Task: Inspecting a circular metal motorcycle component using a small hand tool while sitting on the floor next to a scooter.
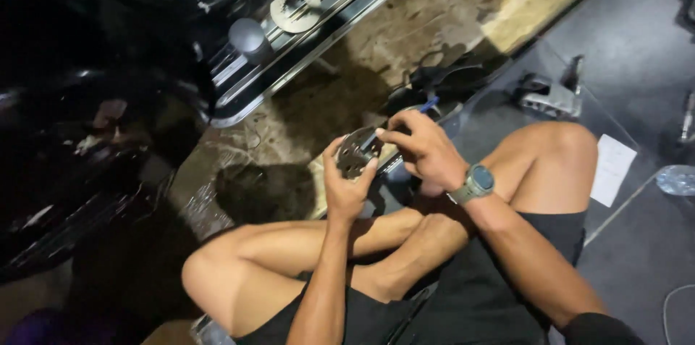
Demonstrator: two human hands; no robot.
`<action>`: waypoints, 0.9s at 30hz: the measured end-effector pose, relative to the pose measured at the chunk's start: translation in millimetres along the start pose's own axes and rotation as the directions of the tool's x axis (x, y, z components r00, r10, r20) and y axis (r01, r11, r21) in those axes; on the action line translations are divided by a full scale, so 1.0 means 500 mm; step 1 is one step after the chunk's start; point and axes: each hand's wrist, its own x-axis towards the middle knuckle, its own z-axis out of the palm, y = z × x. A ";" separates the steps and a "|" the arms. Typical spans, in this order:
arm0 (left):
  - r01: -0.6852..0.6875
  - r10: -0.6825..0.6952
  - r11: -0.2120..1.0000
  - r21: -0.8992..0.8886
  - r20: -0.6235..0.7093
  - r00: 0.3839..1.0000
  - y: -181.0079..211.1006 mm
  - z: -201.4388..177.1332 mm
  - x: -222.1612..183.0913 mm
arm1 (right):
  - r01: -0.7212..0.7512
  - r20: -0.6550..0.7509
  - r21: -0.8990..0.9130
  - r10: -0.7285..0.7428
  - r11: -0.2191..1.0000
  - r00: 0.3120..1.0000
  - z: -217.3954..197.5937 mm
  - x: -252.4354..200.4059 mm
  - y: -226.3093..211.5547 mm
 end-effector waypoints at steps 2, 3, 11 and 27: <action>0.022 -0.022 1.000 -0.001 -0.002 1.000 0.000 -0.001 -0.005 | 0.030 0.005 0.022 -0.030 0.999 1.000 0.020 0.008 -0.026; 0.040 -0.040 0.999 -0.009 0.007 0.999 0.001 0.005 -0.003 | 0.053 0.006 0.032 -0.054 0.998 0.999 0.024 0.012 -0.035; 0.027 -0.027 0.999 -0.041 0.000 1.000 0.008 0.003 -0.001 | -0.023 0.006 0.022 0.023 0.999 1.000 0.008 0.013 -0.040; 0.062 -0.062 0.997 -0.044 0.002 0.998 0.005 -0.004 0.003 | -0.074 -0.023 -0.006 0.074 0.997 0.997 0.008 0.010 -0.036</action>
